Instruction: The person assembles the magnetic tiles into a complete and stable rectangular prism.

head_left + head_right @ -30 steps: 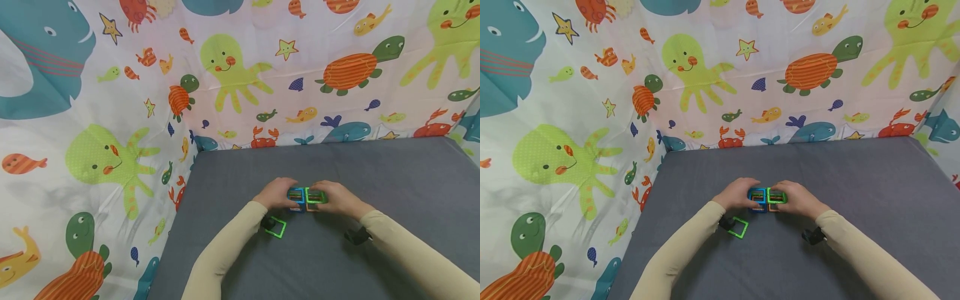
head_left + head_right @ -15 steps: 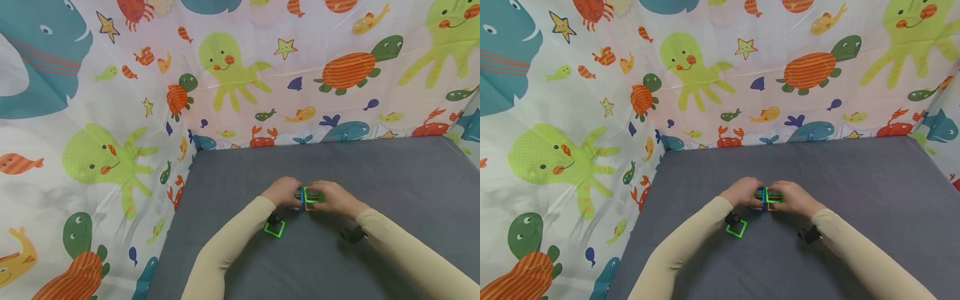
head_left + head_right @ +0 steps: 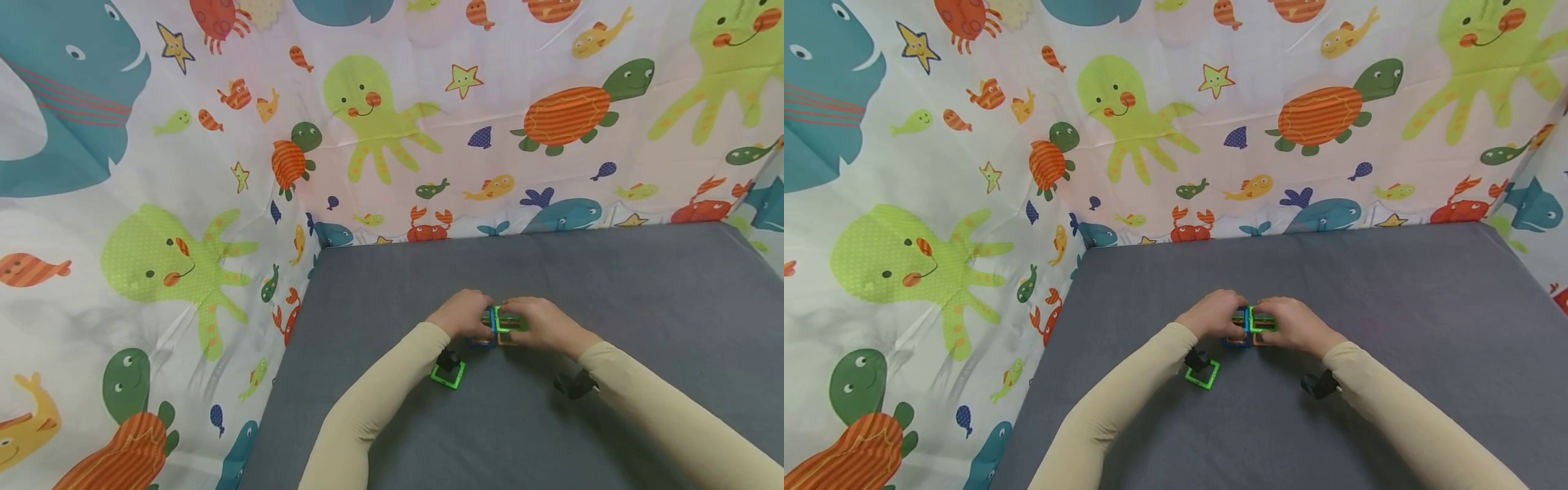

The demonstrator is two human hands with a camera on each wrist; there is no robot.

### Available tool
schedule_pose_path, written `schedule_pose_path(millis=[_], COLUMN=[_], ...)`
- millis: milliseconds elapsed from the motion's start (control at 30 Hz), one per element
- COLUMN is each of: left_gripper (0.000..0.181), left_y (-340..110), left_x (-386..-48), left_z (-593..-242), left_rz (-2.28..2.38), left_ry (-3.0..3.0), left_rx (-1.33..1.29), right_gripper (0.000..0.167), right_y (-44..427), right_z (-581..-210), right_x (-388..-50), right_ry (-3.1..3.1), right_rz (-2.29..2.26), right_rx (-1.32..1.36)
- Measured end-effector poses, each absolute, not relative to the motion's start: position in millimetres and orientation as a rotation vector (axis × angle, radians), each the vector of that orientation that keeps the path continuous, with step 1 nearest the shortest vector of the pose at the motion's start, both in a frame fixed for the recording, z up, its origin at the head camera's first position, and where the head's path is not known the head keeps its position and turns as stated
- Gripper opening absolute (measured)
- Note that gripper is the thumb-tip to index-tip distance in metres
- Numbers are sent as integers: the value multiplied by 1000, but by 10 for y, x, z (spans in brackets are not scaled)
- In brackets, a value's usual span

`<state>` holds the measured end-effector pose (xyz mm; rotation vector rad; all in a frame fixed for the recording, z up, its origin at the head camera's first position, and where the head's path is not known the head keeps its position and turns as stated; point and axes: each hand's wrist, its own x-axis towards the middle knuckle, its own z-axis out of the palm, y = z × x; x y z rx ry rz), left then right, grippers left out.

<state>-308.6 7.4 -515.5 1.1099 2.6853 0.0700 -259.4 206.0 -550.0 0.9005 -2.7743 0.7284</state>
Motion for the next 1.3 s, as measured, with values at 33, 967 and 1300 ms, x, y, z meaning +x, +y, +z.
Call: schedule_pose_path(millis=[33,967,1300], left_gripper=[38,55,64], left_y=[73,76,-50], left_x=[-3085,-3048,-2936], left_z=[-5153,-5212,-5242], left_rz=[73,169,454], left_ry=[2687,2725,2804], left_rx=[1110,956,836], right_gripper=[35,42,41], right_y=[2063,2098,2116], right_z=[-5501,-5526,-5518], right_x=[-2599,-2582,-2602], right_ry=[-2774,-2747,-2817], right_rz=[732,731,839], right_rx=[902,895,796])
